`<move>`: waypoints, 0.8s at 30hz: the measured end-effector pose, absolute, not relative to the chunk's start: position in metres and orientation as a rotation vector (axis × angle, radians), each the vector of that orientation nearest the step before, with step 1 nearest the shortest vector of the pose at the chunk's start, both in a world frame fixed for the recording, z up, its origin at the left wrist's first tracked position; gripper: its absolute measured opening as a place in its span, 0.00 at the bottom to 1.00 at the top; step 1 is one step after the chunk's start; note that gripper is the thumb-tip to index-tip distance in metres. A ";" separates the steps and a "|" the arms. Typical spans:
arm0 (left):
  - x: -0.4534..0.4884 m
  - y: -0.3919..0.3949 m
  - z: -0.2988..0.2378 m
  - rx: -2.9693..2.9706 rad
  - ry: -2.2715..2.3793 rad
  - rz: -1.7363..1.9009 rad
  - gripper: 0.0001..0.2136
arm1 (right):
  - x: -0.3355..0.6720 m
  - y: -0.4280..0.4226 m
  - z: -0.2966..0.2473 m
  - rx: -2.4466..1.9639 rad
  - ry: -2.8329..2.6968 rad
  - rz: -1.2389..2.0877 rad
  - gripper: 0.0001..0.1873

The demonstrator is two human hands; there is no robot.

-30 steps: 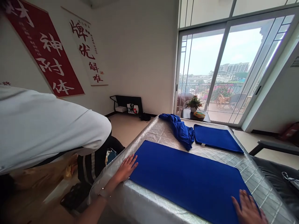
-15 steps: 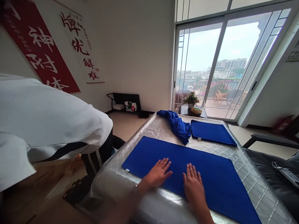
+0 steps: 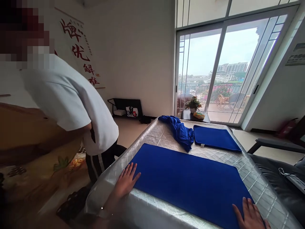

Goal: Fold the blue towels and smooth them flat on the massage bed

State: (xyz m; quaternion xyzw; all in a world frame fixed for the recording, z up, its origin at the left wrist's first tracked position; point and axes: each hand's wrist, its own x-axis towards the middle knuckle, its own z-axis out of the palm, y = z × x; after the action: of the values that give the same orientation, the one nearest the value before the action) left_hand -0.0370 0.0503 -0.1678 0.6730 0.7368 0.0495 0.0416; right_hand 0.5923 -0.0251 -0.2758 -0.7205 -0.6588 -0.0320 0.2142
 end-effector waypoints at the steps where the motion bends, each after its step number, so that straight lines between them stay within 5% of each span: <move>1: -0.038 0.050 -0.169 2.061 2.262 0.141 0.40 | 0.603 -0.024 -0.277 -1.994 -1.786 -0.043 0.59; 5: -0.031 0.048 -0.169 2.073 2.299 0.157 0.40 | 0.605 -0.017 -0.256 -2.050 -1.727 0.110 0.62; 14: -0.028 0.047 -0.175 2.148 2.358 0.214 0.38 | 0.455 0.031 -0.169 -2.300 -2.068 -0.051 0.36; 24: -0.031 0.048 -0.180 2.223 2.371 0.288 0.36 | 0.310 0.140 -0.139 -2.136 -2.232 0.205 0.37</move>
State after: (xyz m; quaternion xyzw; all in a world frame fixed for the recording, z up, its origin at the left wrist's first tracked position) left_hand -0.0312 0.0478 -0.1797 0.6799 0.7254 0.0881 -0.0606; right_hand 0.3103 0.1397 -0.1388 -0.6897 -0.7207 0.0663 0.0229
